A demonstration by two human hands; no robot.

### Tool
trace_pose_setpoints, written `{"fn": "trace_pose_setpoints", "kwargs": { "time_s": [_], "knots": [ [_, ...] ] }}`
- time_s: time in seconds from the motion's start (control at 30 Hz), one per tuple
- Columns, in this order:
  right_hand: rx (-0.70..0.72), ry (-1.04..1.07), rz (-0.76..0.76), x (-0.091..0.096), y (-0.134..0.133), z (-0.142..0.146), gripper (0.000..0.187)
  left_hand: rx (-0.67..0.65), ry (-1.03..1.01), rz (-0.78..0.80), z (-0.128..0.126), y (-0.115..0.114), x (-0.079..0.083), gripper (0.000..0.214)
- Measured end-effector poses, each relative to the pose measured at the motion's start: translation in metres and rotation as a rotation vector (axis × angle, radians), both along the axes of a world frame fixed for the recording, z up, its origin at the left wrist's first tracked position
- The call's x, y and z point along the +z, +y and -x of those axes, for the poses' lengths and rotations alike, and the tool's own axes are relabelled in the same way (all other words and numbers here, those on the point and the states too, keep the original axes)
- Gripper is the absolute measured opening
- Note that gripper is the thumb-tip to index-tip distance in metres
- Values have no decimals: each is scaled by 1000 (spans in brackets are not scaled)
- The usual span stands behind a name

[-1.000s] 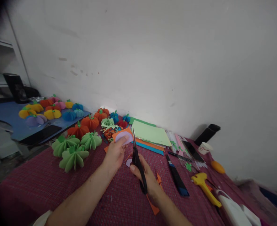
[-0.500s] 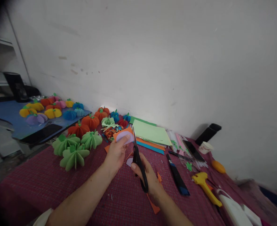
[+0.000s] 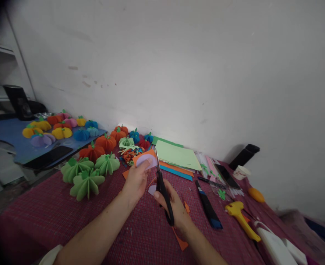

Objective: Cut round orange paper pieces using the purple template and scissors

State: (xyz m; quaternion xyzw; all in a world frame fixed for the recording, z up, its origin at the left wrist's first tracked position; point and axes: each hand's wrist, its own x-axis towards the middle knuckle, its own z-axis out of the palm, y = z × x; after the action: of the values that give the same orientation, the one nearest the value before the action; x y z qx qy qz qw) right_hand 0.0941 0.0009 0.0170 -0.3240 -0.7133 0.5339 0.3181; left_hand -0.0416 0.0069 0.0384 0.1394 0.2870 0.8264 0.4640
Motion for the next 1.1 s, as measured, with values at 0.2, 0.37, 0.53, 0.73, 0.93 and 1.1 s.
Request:
{"fn": "trace_pose_setpoints", "kwargs": {
  "time_s": [0.2, 0.37, 0.53, 0.73, 0.93, 1.1],
  "knots": [
    [-6, 10, -7, 2, -2, -1, 37, -7, 12, -16, 0, -1, 0, 20],
    [-23, -17, -38, -1, -1, -1, 37, -4, 2, -7, -1, -1, 1, 19],
    [-34, -20, -38, -1, 0, 0, 40, -12, -26, -30, -1, -1, 2, 20],
    [-27, -28, -51, 5, -2, -1, 29, -8, -20, -37, -2, -2, 4, 20],
    [-7, -67, -48, 4, 2, -6, 41, -5, -8, -26, -2, -2, 3, 21],
    [6, -90, -68, 5, 4, -9, 43, -7, -5, -40, -3, -3, 4, 19]
  ]
}}
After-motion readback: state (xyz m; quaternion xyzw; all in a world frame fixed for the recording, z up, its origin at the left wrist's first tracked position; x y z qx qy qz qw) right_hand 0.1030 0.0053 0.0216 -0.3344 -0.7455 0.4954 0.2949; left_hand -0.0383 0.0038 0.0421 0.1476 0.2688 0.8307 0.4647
